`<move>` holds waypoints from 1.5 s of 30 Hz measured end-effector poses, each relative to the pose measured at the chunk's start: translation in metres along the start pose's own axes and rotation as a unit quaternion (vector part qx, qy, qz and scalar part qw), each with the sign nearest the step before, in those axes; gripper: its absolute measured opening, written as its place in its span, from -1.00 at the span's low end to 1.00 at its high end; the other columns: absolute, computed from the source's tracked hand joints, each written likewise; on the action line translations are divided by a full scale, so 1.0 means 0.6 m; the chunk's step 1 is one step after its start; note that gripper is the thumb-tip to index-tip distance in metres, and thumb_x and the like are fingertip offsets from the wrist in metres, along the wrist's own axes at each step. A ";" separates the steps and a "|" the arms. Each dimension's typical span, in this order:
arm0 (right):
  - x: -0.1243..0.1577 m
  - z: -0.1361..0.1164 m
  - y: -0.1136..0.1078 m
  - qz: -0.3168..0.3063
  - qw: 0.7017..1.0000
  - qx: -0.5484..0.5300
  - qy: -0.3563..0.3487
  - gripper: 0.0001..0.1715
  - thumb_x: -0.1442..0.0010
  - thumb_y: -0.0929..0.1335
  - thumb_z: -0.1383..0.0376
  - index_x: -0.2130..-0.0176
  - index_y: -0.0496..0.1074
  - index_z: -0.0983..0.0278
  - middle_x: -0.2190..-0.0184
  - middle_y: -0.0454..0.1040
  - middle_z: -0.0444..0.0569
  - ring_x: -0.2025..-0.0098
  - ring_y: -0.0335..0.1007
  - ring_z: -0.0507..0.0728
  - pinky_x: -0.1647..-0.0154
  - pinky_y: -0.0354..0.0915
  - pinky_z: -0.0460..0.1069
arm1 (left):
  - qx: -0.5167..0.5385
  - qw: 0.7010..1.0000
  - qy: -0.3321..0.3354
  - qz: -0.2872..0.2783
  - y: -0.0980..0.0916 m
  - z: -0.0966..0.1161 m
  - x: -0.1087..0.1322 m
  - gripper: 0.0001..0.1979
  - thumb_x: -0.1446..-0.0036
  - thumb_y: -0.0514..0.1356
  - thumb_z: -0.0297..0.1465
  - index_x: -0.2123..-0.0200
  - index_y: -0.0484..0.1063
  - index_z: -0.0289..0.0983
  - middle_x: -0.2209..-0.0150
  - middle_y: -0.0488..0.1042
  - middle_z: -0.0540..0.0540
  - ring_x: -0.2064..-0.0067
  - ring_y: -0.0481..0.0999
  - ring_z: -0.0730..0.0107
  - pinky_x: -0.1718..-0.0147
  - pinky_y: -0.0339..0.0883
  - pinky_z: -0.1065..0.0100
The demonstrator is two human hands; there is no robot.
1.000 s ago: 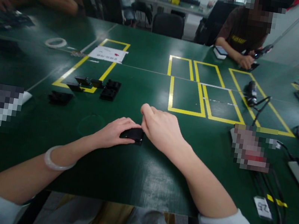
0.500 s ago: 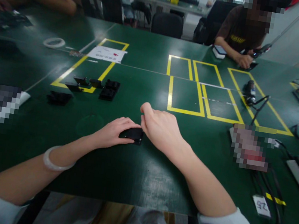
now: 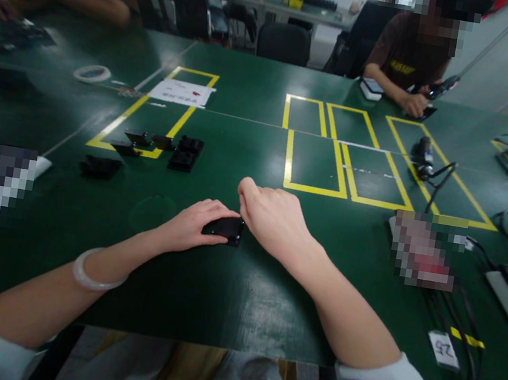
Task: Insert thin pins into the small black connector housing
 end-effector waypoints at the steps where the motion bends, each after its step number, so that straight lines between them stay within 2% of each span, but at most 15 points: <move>1: 0.000 0.000 -0.001 0.005 1.000 -0.007 -0.004 -0.67 -0.36 0.09 0.26 0.06 0.33 0.27 0.39 0.56 -0.06 0.41 0.44 0.06 0.45 -0.05 -0.05 | -0.001 1.000 0.000 0.000 0.000 0.000 0.000 -0.53 -0.23 0.19 -0.16 -0.17 0.30 -0.14 0.02 0.42 -0.13 0.01 0.38 0.15 0.03 0.22 0.18; 4: 0.001 -0.001 -0.002 0.017 1.000 -0.019 -0.012 -0.68 -0.36 0.10 0.25 0.05 0.32 0.27 0.38 0.56 -0.07 0.41 0.44 0.06 0.44 -0.03 -0.06 | -0.001 1.000 0.001 -0.001 0.000 0.001 0.000 -0.53 -0.24 0.19 -0.16 -0.16 0.30 -0.15 0.02 0.42 -0.13 0.01 0.38 0.16 0.03 0.22 0.18; 8: 0.000 -0.002 0.001 0.003 1.000 0.002 -0.005 -0.59 -0.39 0.06 0.15 0.13 0.35 0.28 0.39 0.56 -0.03 0.40 0.44 0.07 0.44 -0.04 -0.05 | -0.001 1.000 0.004 0.006 0.001 -0.001 0.001 -0.52 -0.23 0.19 -0.15 -0.17 0.30 -0.14 0.02 0.42 -0.13 0.02 0.38 0.17 0.02 0.22 0.18; 11: -0.001 0.000 0.003 -0.004 1.000 0.013 0.003 -0.61 -0.39 0.06 0.20 0.12 0.35 0.28 0.39 0.56 -0.03 0.41 0.43 0.07 0.45 -0.05 -0.05 | 0.002 1.000 0.003 0.009 0.002 -0.002 0.002 -0.53 -0.23 0.19 -0.15 -0.17 0.31 -0.14 0.02 0.42 -0.13 0.02 0.38 0.16 0.01 0.22 0.17; 16: 0.000 -0.001 0.001 0.021 1.000 -0.010 -0.008 -0.67 -0.35 0.09 0.26 0.04 0.32 0.27 0.40 0.55 -0.07 0.43 0.42 0.06 0.44 -0.03 -0.06 | -0.001 1.000 0.001 0.003 0.001 0.000 0.002 -0.53 -0.23 0.19 -0.16 -0.17 0.30 -0.13 0.01 0.42 -0.13 0.01 0.38 0.15 0.02 0.23 0.17; 21: 0.000 0.001 0.002 0.004 1.000 0.007 0.001 -0.58 -0.39 0.07 0.13 0.16 0.36 0.28 0.38 0.55 -0.02 0.39 0.45 0.09 0.45 -0.06 -0.04 | 0.000 1.000 0.001 0.002 -0.001 0.002 0.001 -0.52 -0.22 0.21 -0.17 -0.17 0.30 -0.16 0.01 0.42 -0.14 0.01 0.38 0.14 0.02 0.23 0.17; 29: 0.001 0.000 -0.001 0.021 1.000 -0.016 -0.005 -0.69 -0.35 0.10 0.27 0.06 0.32 0.27 0.36 0.55 -0.07 0.39 0.46 0.06 0.46 -0.04 -0.06 | 0.003 1.000 0.005 0.006 -0.001 0.002 0.002 -0.54 -0.23 0.20 -0.18 -0.16 0.30 -0.15 0.01 0.42 -0.13 0.01 0.38 0.16 0.01 0.22 0.18; 36: -0.001 0.002 0.002 0.004 1.000 0.012 -0.001 -0.59 -0.39 0.08 0.10 0.15 0.35 0.27 0.39 0.55 -0.03 0.38 0.47 0.10 0.46 -0.06 -0.05 | -0.004 1.000 0.004 0.002 0.001 0.000 0.002 -0.52 -0.23 0.20 -0.16 -0.17 0.29 -0.16 0.01 0.42 -0.13 0.01 0.38 0.16 0.01 0.22 0.18; 42: 0.000 0.001 0.002 0.017 1.000 -0.004 -0.005 -0.70 -0.33 0.11 0.28 0.09 0.34 0.26 0.39 0.55 -0.07 0.42 0.43 0.06 0.46 -0.05 -0.05 | -0.009 1.000 0.000 -0.001 0.001 0.000 0.001 -0.52 -0.24 0.19 -0.16 -0.17 0.29 -0.16 0.01 0.42 -0.13 0.01 0.38 0.16 0.02 0.23 0.18; 45: 0.001 -0.001 -0.003 0.027 0.999 -0.022 -0.013 -0.70 -0.32 0.12 0.29 0.06 0.32 0.26 0.37 0.56 -0.06 0.41 0.42 0.05 0.45 -0.03 -0.06 | -0.008 1.000 0.002 0.000 0.001 0.001 0.000 -0.53 -0.24 0.18 -0.15 -0.17 0.30 -0.15 0.01 0.41 -0.13 0.01 0.38 0.15 0.02 0.23 0.18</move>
Point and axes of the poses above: each hand's wrist, its own x-axis away from the middle knuckle, its own y-axis out of the palm, z = x × y, the point moved 7 cm from there along -x, towards the middle knuckle
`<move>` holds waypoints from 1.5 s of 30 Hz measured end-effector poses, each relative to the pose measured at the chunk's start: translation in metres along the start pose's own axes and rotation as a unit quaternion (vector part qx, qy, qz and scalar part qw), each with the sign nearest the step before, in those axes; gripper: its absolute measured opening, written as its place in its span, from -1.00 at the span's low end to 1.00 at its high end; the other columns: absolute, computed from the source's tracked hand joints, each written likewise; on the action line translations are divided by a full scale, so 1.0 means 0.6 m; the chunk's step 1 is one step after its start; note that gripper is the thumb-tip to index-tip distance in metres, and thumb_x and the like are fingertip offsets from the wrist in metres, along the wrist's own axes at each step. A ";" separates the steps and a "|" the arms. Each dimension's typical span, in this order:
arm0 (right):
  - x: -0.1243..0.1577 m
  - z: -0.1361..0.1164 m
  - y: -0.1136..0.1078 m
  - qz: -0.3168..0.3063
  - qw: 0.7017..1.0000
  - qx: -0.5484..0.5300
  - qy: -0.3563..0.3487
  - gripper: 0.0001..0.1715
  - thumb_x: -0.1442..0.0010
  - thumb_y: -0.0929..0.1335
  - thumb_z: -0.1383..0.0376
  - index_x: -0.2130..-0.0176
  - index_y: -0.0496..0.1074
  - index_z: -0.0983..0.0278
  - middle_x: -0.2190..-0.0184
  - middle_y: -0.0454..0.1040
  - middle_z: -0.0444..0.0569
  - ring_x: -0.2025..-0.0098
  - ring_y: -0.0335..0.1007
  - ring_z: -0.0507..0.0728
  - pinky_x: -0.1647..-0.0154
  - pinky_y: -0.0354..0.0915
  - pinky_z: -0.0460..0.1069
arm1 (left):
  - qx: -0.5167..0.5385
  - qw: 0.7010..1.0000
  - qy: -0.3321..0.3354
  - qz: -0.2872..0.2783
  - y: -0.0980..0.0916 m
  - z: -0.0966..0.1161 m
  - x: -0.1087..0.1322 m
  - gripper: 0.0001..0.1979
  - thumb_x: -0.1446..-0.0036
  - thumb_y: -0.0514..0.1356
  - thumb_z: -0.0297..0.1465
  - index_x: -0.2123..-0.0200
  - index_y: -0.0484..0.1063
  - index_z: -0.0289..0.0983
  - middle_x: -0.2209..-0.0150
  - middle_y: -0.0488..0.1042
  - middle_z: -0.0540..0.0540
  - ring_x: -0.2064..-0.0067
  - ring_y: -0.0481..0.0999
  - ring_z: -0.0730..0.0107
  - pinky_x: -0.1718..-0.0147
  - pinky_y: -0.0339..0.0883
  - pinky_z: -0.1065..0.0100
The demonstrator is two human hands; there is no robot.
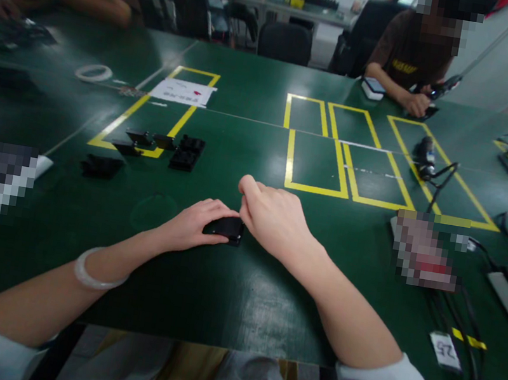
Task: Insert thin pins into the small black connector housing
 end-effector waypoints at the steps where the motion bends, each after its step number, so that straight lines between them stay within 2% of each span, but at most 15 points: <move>1: 0.000 0.000 0.000 -0.002 1.000 -0.001 0.000 -0.69 -0.33 0.11 0.28 0.07 0.32 0.27 0.37 0.55 -0.06 0.41 0.42 0.06 0.44 -0.03 -0.06 | 0.001 1.000 0.000 0.001 0.000 0.000 0.000 -0.53 -0.24 0.18 -0.15 -0.17 0.30 -0.15 0.01 0.41 -0.13 0.01 0.38 0.15 0.02 0.23 0.18; 5: -0.001 0.004 0.004 -0.024 0.999 0.025 0.012 -0.60 -0.39 0.07 0.15 0.14 0.35 0.27 0.40 0.55 -0.03 0.41 0.43 0.08 0.46 -0.06 -0.05 | 0.002 1.000 0.000 0.003 0.000 0.000 0.001 -0.52 -0.23 0.19 -0.15 -0.17 0.29 -0.16 0.02 0.42 -0.14 0.02 0.38 0.15 0.01 0.22 0.17; 13: -0.001 0.000 0.003 -0.009 1.000 0.003 0.003 -0.72 -0.35 0.12 0.26 0.06 0.31 0.27 0.39 0.55 -0.09 0.42 0.44 0.06 0.48 -0.06 -0.06 | 0.004 1.000 -0.003 0.000 -0.001 0.000 0.001 -0.54 -0.24 0.19 -0.17 -0.16 0.31 -0.15 0.02 0.41 -0.13 0.01 0.37 0.15 0.02 0.23 0.18; 18: -0.002 0.002 0.005 -0.023 0.999 0.027 0.006 -0.59 -0.40 0.08 0.11 0.15 0.34 0.27 0.39 0.55 -0.04 0.39 0.45 0.09 0.47 -0.07 -0.05 | 0.002 1.000 0.002 0.002 0.000 -0.001 0.001 -0.53 -0.24 0.18 -0.15 -0.17 0.29 -0.15 0.02 0.41 -0.13 0.02 0.38 0.16 0.03 0.23 0.17; 26: 0.000 -0.004 0.000 -0.007 1.000 0.004 -0.010 -0.72 -0.34 0.12 0.30 0.09 0.33 0.27 0.35 0.54 -0.06 0.39 0.44 0.05 0.47 -0.06 -0.05 | 0.008 1.000 0.002 0.000 0.002 -0.005 0.001 -0.54 -0.23 0.19 -0.15 -0.16 0.30 -0.14 0.01 0.42 -0.12 0.00 0.37 0.16 0.03 0.21 0.19; 31: 0.000 -0.001 0.005 -0.012 1.000 0.029 -0.004 -0.63 -0.39 0.08 0.17 0.15 0.35 0.27 0.39 0.54 -0.04 0.39 0.44 0.08 0.47 -0.08 -0.04 | 0.003 1.000 0.002 0.001 0.000 -0.004 0.001 -0.53 -0.24 0.18 -0.14 -0.17 0.29 -0.14 0.02 0.42 -0.13 0.02 0.38 0.16 0.03 0.22 0.18; 39: 0.000 -0.006 0.000 0.013 1.000 -0.004 -0.021 -0.72 -0.32 0.13 0.31 0.06 0.32 0.27 0.35 0.54 -0.07 0.38 0.43 0.05 0.45 -0.02 -0.06 | 0.005 1.000 0.000 -0.002 -0.002 0.001 -0.001 -0.55 -0.24 0.19 -0.16 -0.15 0.31 -0.16 0.03 0.42 -0.13 0.02 0.38 0.16 0.03 0.22 0.18; 45: 0.000 -0.003 0.004 -0.014 1.000 0.022 -0.004 -0.63 -0.38 0.08 0.18 0.13 0.34 0.27 0.38 0.54 -0.03 0.39 0.42 0.07 0.44 -0.04 -0.05 | 0.011 1.000 0.001 0.004 -0.001 -0.001 0.000 -0.53 -0.23 0.19 -0.15 -0.16 0.30 -0.15 0.03 0.42 -0.13 0.02 0.38 0.16 0.02 0.23 0.17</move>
Point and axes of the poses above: each hand's wrist, its own x-axis away from the middle knuckle, its own y-axis out of the palm, z = x × y, the point moved 7 cm from there along -x, towards the middle knuckle
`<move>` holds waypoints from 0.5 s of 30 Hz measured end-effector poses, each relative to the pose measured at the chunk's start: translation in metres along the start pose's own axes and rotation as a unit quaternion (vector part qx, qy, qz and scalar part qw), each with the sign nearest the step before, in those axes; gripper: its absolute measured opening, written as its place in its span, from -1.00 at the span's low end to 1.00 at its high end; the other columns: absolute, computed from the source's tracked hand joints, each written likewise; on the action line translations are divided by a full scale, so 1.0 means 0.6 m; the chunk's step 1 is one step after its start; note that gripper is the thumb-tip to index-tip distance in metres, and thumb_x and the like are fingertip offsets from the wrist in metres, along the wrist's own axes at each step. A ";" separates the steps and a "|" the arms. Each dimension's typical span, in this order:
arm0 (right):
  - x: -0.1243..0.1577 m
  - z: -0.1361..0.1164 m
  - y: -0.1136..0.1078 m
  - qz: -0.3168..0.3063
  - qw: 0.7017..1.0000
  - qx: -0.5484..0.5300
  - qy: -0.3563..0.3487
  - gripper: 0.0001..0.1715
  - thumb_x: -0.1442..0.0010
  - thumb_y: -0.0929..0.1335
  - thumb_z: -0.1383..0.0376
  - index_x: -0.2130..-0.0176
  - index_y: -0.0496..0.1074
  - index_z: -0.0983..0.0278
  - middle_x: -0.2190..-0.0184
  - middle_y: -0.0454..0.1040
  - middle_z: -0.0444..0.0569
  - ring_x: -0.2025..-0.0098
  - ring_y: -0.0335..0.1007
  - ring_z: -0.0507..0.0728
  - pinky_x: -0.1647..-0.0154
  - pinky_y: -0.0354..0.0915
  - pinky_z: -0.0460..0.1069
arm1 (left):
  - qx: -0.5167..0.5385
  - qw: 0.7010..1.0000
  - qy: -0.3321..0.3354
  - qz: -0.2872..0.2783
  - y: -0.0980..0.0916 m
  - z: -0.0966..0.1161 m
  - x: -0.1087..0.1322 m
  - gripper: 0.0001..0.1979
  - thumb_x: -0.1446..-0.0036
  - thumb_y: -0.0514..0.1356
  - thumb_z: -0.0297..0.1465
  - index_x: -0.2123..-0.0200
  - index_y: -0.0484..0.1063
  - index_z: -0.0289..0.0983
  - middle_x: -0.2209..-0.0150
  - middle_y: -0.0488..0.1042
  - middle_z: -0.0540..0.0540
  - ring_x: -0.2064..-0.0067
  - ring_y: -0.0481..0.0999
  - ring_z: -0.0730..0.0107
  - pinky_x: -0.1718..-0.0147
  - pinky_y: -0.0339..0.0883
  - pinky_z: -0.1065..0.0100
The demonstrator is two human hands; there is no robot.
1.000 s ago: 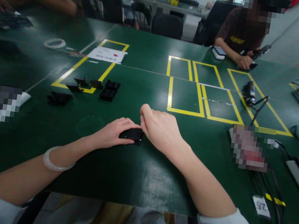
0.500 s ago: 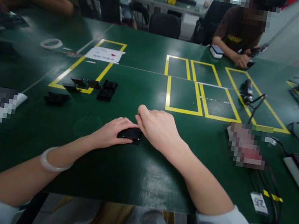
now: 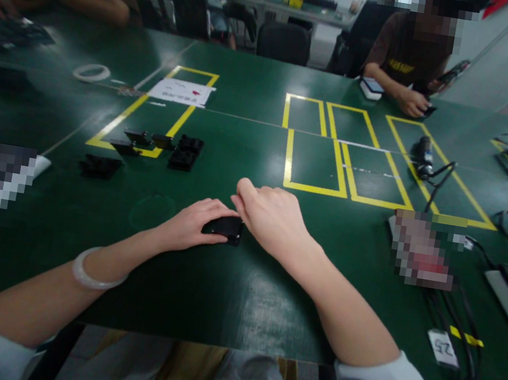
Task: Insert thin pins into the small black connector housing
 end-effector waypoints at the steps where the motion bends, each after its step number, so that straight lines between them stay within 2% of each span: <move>1: 0.000 0.001 0.001 -0.005 1.000 0.004 0.005 -0.63 -0.38 0.08 0.18 0.13 0.35 0.27 0.38 0.54 -0.03 0.40 0.43 0.07 0.45 -0.05 -0.05 | 0.001 1.000 0.000 0.000 0.000 0.000 0.000 -0.53 -0.23 0.19 -0.16 -0.17 0.30 -0.14 0.03 0.42 -0.13 0.02 0.38 0.16 0.02 0.23 0.18; 8: 0.002 -0.002 -0.004 0.026 0.999 -0.027 -0.008 -0.70 -0.31 0.13 0.31 0.03 0.29 0.28 0.35 0.54 -0.06 0.39 0.43 0.06 0.43 0.00 -0.06 | -0.003 1.000 0.002 0.001 -0.001 0.001 0.000 -0.53 -0.22 0.20 -0.16 -0.15 0.31 -0.16 0.03 0.42 -0.13 0.03 0.38 0.17 0.02 0.23 0.18; 15: 0.000 0.003 0.003 0.000 1.000 -0.006 0.003 -0.64 -0.38 0.09 0.16 0.14 0.34 0.28 0.37 0.54 -0.03 0.39 0.42 0.06 0.44 -0.04 -0.06 | -0.001 1.000 0.002 -0.003 0.000 0.002 0.001 -0.53 -0.23 0.20 -0.16 -0.16 0.30 -0.16 0.02 0.42 -0.13 0.02 0.38 0.16 0.02 0.22 0.18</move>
Point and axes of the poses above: each hand's wrist, its own x-axis away from the middle knuckle, its own y-axis out of the palm, z = x × y, the point moved 7 cm from there along -x, towards the middle knuckle
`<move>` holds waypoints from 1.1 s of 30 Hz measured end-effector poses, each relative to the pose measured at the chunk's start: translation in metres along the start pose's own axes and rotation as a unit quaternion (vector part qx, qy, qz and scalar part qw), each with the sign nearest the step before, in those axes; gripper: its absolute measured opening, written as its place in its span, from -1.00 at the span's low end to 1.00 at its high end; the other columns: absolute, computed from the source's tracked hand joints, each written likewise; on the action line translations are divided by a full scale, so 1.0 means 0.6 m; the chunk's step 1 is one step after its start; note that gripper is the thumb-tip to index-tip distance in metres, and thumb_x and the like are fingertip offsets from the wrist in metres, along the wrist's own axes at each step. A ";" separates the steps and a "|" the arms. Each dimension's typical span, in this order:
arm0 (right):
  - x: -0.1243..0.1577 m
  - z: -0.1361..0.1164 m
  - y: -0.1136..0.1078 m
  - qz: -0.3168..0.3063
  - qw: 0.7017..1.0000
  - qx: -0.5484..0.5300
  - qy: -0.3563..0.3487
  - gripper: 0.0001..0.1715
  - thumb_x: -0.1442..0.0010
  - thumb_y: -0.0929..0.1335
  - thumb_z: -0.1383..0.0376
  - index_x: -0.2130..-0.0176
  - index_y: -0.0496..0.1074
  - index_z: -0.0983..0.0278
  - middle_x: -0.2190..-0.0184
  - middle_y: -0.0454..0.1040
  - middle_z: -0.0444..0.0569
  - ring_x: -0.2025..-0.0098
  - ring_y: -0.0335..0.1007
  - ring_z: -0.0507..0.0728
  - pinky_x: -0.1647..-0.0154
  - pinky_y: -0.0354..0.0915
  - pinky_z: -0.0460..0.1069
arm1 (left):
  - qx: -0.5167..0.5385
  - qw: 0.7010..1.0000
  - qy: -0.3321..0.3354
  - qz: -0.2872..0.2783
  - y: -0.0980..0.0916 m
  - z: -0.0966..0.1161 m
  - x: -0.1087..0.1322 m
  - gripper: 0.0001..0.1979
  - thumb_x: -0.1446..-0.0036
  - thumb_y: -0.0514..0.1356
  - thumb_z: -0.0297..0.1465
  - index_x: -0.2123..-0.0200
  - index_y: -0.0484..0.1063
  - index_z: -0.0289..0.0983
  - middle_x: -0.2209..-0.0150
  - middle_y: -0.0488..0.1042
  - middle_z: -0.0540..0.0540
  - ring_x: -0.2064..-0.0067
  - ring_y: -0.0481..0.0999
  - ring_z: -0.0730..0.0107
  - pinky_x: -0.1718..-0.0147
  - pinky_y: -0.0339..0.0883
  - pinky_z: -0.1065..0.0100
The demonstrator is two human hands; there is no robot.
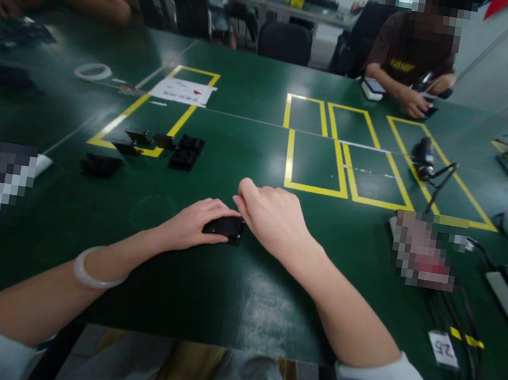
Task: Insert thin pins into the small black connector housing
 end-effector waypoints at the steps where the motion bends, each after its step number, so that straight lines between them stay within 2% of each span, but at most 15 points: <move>1: 0.000 0.000 0.000 -0.004 1.000 0.003 0.003 -0.64 -0.38 0.09 0.17 0.14 0.34 0.28 0.37 0.54 -0.03 0.39 0.42 0.06 0.45 -0.05 -0.06 | 0.003 1.000 0.000 0.000 0.000 0.000 0.000 -0.53 -0.23 0.20 -0.16 -0.16 0.30 -0.16 0.01 0.42 -0.13 0.02 0.38 0.16 0.02 0.22 0.18; 7: 0.001 -0.005 -0.006 0.016 1.000 -0.016 -0.009 -0.72 -0.32 0.13 0.30 0.07 0.32 0.27 0.35 0.55 -0.07 0.39 0.42 0.05 0.43 -0.01 -0.06 | 0.001 1.000 -0.005 0.001 -0.001 0.000 -0.001 -0.54 -0.23 0.19 -0.15 -0.16 0.31 -0.15 0.02 0.42 -0.13 0.02 0.38 0.16 0.04 0.22 0.18; 13: 0.000 -0.004 -0.001 0.006 1.000 0.008 -0.013 -0.68 -0.37 0.11 0.19 0.15 0.35 0.27 0.38 0.54 -0.05 0.40 0.43 0.06 0.45 -0.03 -0.06 | 0.004 1.000 0.000 0.004 0.000 -0.002 0.000 -0.53 -0.23 0.18 -0.14 -0.16 0.30 -0.14 0.02 0.42 -0.13 0.02 0.38 0.15 0.03 0.22 0.17; 18: 0.001 -0.008 -0.005 0.021 0.999 -0.003 -0.029 -0.72 -0.34 0.13 0.29 0.12 0.35 0.27 0.36 0.54 -0.06 0.37 0.44 0.06 0.43 0.00 -0.06 | 0.003 1.000 0.000 0.001 0.000 -0.001 0.000 -0.54 -0.24 0.18 -0.16 -0.16 0.30 -0.15 0.02 0.42 -0.13 0.02 0.38 0.16 0.03 0.22 0.18; 23: 0.004 -0.009 -0.008 0.034 0.999 -0.014 -0.038 -0.73 -0.30 0.15 0.30 0.06 0.32 0.28 0.37 0.54 -0.05 0.36 0.44 0.06 0.39 0.04 -0.06 | 0.005 1.000 -0.002 0.004 0.000 -0.002 0.000 -0.54 -0.23 0.18 -0.14 -0.15 0.31 -0.16 0.04 0.43 -0.14 0.03 0.38 0.15 0.02 0.22 0.16; 29: 0.001 -0.002 0.001 0.018 0.999 0.013 -0.027 -0.65 -0.37 0.12 0.14 0.16 0.36 0.27 0.40 0.53 -0.03 0.39 0.42 0.08 0.42 -0.01 -0.05 | 0.008 1.000 -0.001 0.006 0.001 -0.002 0.000 -0.54 -0.22 0.19 -0.15 -0.16 0.31 -0.14 0.03 0.43 -0.13 0.01 0.38 0.15 0.02 0.22 0.17; 33: 0.001 -0.004 0.000 0.028 0.999 0.007 -0.029 -0.70 -0.36 0.11 0.24 0.12 0.34 0.27 0.41 0.53 -0.06 0.40 0.42 0.07 0.42 0.00 -0.05 | 0.008 1.000 -0.002 0.003 -0.002 0.001 0.000 -0.55 -0.23 0.18 -0.16 -0.15 0.32 -0.15 0.02 0.42 -0.12 0.02 0.38 0.16 0.03 0.23 0.18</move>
Point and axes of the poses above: each hand's wrist, its own x-axis away from the middle knuckle, its own y-axis out of the palm, z = x × y, the point moved 7 cm from there along -x, towards the middle knuckle
